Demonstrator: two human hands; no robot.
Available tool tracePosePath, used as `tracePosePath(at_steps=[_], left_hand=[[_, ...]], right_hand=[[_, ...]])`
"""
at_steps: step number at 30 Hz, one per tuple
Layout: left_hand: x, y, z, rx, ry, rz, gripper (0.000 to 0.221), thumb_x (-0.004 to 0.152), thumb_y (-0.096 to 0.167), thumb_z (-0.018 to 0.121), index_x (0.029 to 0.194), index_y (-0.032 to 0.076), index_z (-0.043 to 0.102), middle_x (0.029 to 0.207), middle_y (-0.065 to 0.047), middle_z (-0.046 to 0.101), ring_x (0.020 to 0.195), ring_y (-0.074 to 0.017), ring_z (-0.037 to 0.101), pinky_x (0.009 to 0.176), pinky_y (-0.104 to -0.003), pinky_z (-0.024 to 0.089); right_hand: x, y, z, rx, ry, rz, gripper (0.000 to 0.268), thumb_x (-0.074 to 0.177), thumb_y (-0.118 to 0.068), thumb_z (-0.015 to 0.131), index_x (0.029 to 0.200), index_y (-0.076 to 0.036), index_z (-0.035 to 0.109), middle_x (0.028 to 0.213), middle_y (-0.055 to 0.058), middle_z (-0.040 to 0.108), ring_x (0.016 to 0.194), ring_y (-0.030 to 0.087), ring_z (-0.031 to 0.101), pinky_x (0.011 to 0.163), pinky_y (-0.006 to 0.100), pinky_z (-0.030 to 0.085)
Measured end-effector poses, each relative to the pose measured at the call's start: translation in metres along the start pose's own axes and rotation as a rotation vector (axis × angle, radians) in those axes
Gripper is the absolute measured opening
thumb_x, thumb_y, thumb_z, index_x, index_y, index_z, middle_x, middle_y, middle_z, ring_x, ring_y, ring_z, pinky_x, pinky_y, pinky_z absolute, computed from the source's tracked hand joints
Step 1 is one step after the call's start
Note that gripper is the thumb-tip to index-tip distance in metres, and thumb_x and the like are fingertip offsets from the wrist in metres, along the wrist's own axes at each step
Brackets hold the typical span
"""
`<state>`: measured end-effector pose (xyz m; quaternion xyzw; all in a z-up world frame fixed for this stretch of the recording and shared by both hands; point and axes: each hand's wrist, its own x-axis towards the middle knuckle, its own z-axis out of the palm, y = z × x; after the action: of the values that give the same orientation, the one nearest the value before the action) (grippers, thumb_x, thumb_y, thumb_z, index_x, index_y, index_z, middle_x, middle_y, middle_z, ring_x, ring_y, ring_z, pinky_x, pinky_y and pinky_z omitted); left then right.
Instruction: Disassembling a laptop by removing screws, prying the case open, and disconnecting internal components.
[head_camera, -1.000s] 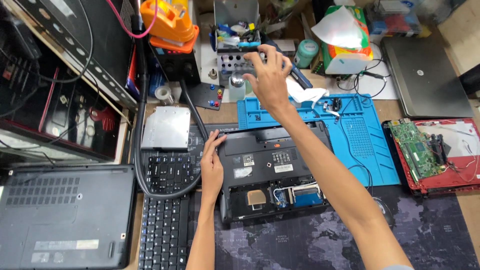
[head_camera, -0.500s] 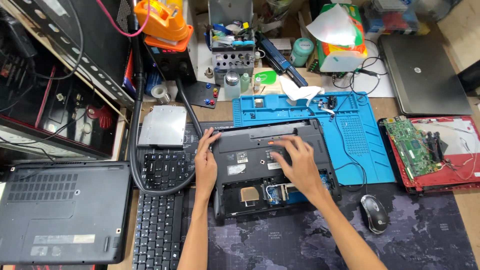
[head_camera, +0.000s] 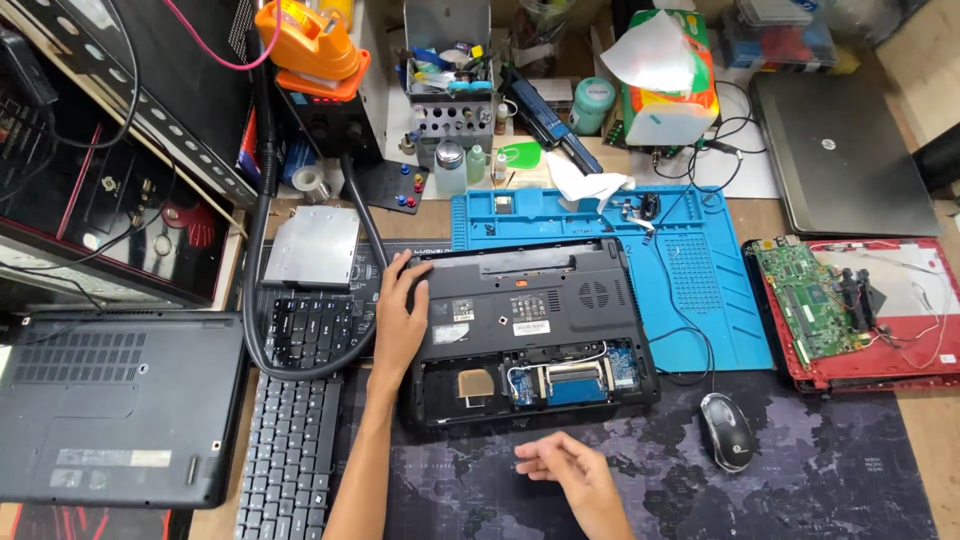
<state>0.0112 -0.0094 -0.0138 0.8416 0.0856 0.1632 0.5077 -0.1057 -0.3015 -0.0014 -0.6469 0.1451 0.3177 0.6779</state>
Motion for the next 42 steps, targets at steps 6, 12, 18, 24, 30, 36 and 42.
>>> tracePosePath(at_steps=[6, 12, 18, 24, 30, 36, 42], left_hand=[[0.014, 0.006, 0.024, 0.483, -0.056, 0.208, 0.032, 0.102, 0.014, 0.053, 0.131, 0.009, 0.066, 0.148, -0.023, 0.051, 0.149, -0.044, 0.032, 0.124, -0.063, 0.012], [0.049, 0.005, 0.064, 0.481, -0.306, 0.364, 0.032, 0.106, 0.022, 0.052, 0.133, 0.007, 0.062, 0.124, -0.014, 0.063, 0.121, -0.0353, 0.058, 0.113, -0.057, 0.034], [0.07, 0.005, 0.086, 0.434, -0.348, 0.293, 0.037, 0.106, 0.02, 0.051, 0.14, 0.005, 0.057, 0.117, -0.016, 0.067, 0.109, -0.0349, 0.06, 0.089, -0.049, 0.047], [0.069, -0.009, 0.101, 0.544, -0.247, 0.389, 0.03, 0.106, 0.016, 0.052, 0.129, 0.001, 0.066, 0.107, -0.013, 0.062, 0.096, -0.0328, 0.054, 0.08, -0.046, 0.041], [0.068, -0.007, 0.103, 0.576, -0.218, 0.401, 0.026, 0.105, 0.017, 0.053, 0.122, 0.004, 0.068, 0.105, -0.012, 0.059, 0.094, -0.0326, 0.052, 0.078, -0.045, 0.039], [0.07, -0.008, 0.104, 0.564, -0.226, 0.371, 0.026, 0.105, 0.015, 0.053, 0.121, 0.004, 0.069, 0.103, -0.012, 0.06, 0.093, -0.0328, 0.052, 0.078, -0.045, 0.041], [0.073, -0.015, 0.106, 0.562, -0.216, 0.408, 0.029, 0.104, 0.016, 0.055, 0.127, 0.004, 0.068, 0.099, -0.012, 0.057, 0.093, -0.0329, 0.052, 0.078, -0.045, 0.042]], right_hand=[[0.0, -0.009, -0.001, 0.382, 0.075, 0.301, 0.057, 0.092, -0.019, 0.059, 0.145, 0.004, 0.058, 0.132, 0.037, 0.072, 0.117, 0.047, 0.072, 0.098, 0.044, 0.055], [-0.013, -0.057, 0.013, 0.554, 0.111, 0.388, 0.06, 0.098, -0.022, 0.051, 0.152, 0.005, 0.049, 0.151, 0.029, 0.061, 0.136, 0.041, 0.059, 0.111, 0.047, 0.048], [0.001, -0.031, 0.011, 0.639, 0.14, 0.31, 0.053, 0.098, -0.014, 0.052, 0.145, 0.01, 0.052, 0.149, 0.033, 0.06, 0.135, 0.045, 0.059, 0.113, 0.048, 0.047], [0.001, -0.024, 0.012, 0.704, 0.138, 0.266, 0.047, 0.096, -0.008, 0.052, 0.139, 0.01, 0.052, 0.148, 0.035, 0.059, 0.136, 0.047, 0.057, 0.114, 0.05, 0.047], [-0.003, -0.035, 0.017, 0.7, 0.157, 0.277, 0.039, 0.098, -0.008, 0.054, 0.132, 0.009, 0.055, 0.144, 0.035, 0.061, 0.134, 0.048, 0.059, 0.113, 0.05, 0.05], [-0.005, -0.031, 0.017, 0.599, 0.089, 0.174, 0.028, 0.095, -0.015, 0.061, 0.116, 0.004, 0.061, 0.139, 0.032, 0.069, 0.133, 0.045, 0.065, 0.114, 0.05, 0.052], [-0.005, -0.021, 0.019, 0.541, 0.053, 0.035, 0.04, 0.091, -0.013, 0.063, 0.124, 0.008, 0.063, 0.129, 0.032, 0.075, 0.124, 0.043, 0.071, 0.106, 0.045, 0.053]])
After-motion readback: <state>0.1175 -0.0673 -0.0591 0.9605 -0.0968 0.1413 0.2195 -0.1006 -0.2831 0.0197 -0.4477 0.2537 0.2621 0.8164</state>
